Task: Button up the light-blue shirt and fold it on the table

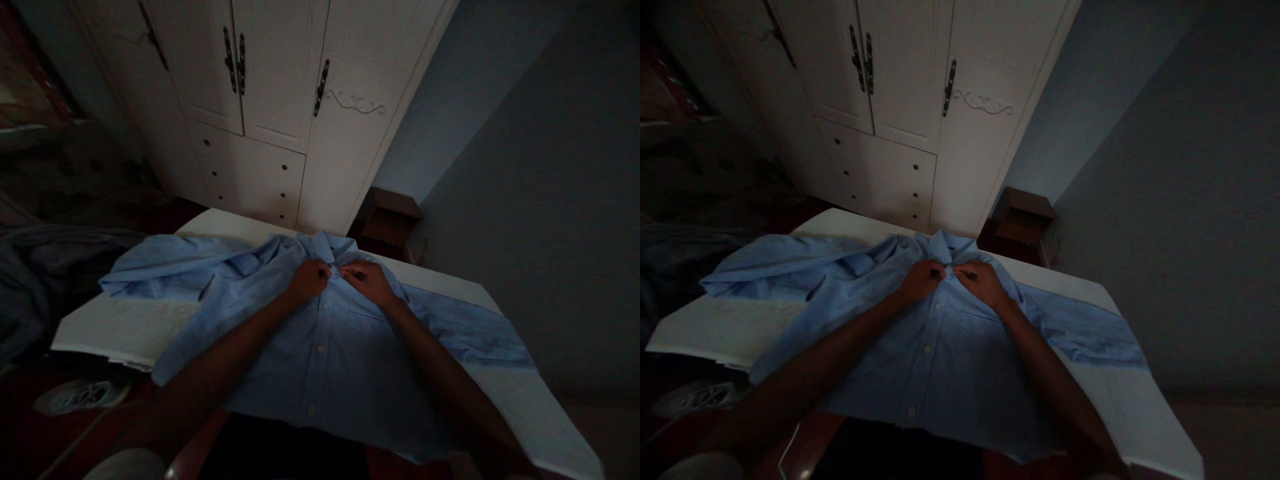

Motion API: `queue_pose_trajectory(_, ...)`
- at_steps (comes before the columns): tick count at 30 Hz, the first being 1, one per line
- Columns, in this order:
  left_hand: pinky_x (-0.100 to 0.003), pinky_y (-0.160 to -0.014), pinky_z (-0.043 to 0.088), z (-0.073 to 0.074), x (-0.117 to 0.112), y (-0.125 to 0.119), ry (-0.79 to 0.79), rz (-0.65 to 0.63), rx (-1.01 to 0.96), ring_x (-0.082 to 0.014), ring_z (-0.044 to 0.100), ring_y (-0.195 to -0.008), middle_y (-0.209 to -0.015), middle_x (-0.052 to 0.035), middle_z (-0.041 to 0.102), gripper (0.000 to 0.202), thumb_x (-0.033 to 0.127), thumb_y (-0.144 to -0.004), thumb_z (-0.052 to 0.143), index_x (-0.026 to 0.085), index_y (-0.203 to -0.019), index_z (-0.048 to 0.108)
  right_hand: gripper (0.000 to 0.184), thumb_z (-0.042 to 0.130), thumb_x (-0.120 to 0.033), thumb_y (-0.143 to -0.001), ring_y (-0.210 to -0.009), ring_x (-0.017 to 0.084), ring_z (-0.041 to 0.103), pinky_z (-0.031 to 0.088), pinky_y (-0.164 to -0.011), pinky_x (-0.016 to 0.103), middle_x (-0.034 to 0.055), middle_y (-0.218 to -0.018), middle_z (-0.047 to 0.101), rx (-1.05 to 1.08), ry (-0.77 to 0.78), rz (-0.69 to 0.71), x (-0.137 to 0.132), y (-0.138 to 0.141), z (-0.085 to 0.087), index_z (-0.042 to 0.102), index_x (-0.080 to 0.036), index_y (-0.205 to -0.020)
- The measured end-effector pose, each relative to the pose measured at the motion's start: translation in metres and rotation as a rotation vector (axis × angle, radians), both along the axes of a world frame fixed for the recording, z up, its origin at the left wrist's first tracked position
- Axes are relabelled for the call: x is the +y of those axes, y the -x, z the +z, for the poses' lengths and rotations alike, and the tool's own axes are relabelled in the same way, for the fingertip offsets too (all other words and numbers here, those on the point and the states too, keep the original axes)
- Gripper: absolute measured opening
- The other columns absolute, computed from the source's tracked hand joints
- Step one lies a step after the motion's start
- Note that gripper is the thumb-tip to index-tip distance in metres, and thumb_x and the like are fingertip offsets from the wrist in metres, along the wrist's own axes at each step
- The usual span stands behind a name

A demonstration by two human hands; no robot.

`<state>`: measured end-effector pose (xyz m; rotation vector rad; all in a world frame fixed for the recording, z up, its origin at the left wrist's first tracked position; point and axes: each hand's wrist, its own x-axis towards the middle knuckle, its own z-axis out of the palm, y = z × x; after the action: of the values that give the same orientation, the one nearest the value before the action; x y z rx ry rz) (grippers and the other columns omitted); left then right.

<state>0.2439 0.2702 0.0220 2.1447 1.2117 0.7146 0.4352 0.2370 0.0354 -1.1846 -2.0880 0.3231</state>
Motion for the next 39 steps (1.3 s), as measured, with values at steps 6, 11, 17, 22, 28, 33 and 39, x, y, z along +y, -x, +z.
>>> queue_pose_trajectory(6,-0.03,-0.089,0.049,0.0,-0.002,-0.001,-0.012,0.01,-0.016,-0.0183,0.066,-0.087,-0.088,-0.0053,0.074,0.018,0.016,-0.084,0.056,0.017,-0.083,0.074,0.018,0.058,-0.033,-0.093,-0.076,0.017,0.065,0.053,-0.071,0.031,0.0037,-0.086,0.071,-0.046,-0.059,0.055,-0.009,0.009,-0.001,0.074,-0.025,-0.093)
queue_pose_trajectory(11,-0.029,-0.086,0.05,0.001,-0.002,-0.001,-0.001,0.005,-0.034,-0.0182,0.066,-0.085,-0.083,-0.0046,0.073,0.018,0.015,-0.084,0.056,0.018,-0.079,0.074,0.018,0.058,-0.032,-0.093,-0.075,0.019,0.066,0.053,-0.072,0.032,0.0042,-0.083,0.071,-0.086,-0.117,-0.082,-0.011,0.016,-0.013,0.074,-0.025,-0.09)
queue_pose_trajectory(17,-0.029,-0.089,0.049,-0.001,-0.004,-0.003,0.003,0.012,-0.049,-0.0185,0.067,-0.091,-0.092,-0.0058,0.075,0.019,0.015,-0.084,0.056,0.017,-0.084,0.074,0.017,0.06,-0.032,-0.092,-0.075,0.019,0.066,0.053,-0.073,0.034,0.0046,-0.083,0.071,-0.091,-0.114,-0.137,-0.014,0.016,-0.021,0.074,-0.024,-0.088)
queue_pose_trajectory(22,-0.03,-0.091,0.05,-0.002,-0.003,-0.004,0.01,-0.004,-0.08,-0.0192,0.068,-0.093,-0.094,-0.0075,0.075,0.018,0.014,-0.084,0.056,0.016,-0.085,0.075,0.014,0.064,-0.033,-0.089,-0.072,0.019,0.066,0.053,-0.07,0.032,0.0041,-0.08,0.071,0.017,-0.058,-0.184,-0.014,0.017,-0.025,0.073,-0.023,-0.085)
queue_pose_trajectory(28,-0.031,-0.089,0.051,-0.004,-0.002,-0.003,-0.024,-0.026,-0.111,-0.0195,0.068,-0.091,-0.093,-0.0072,0.075,0.018,0.015,-0.084,0.058,0.016,-0.085,0.075,0.017,0.069,-0.037,-0.082,-0.073,0.019,0.068,0.054,-0.072,0.032,0.0047,-0.08,0.074,0.262,0.078,-0.24,-0.01,0.016,-0.035,0.075,-0.022,-0.079)
queue_pose_trajectory(33,-0.028,-0.084,0.051,-0.011,-0.002,-0.004,-0.055,-0.05,-0.099,-0.0179,0.068,-0.087,-0.091,-0.0061,0.075,0.017,0.013,-0.082,0.058,0.017,-0.084,0.075,0.019,0.077,-0.041,-0.068,-0.071,0.022,0.069,0.054,-0.07,0.033,0.006,-0.074,0.075,0.443,0.313,-0.302,-0.006,0.015,-0.039,0.077,-0.021,-0.071)
queue_pose_trajectory(39,-0.028,-0.084,0.051,-0.016,-0.001,-0.005,-0.07,-0.078,-0.117,-0.0179,0.068,-0.088,-0.091,-0.0057,0.074,0.02,0.008,-0.079,0.057,0.017,-0.082,0.075,0.013,0.077,-0.034,-0.061,-0.068,0.021,0.069,0.054,-0.069,0.033,0.0041,-0.071,0.075,0.505,0.408,-0.351,-0.006,0.018,-0.032,0.077,-0.022,-0.066)
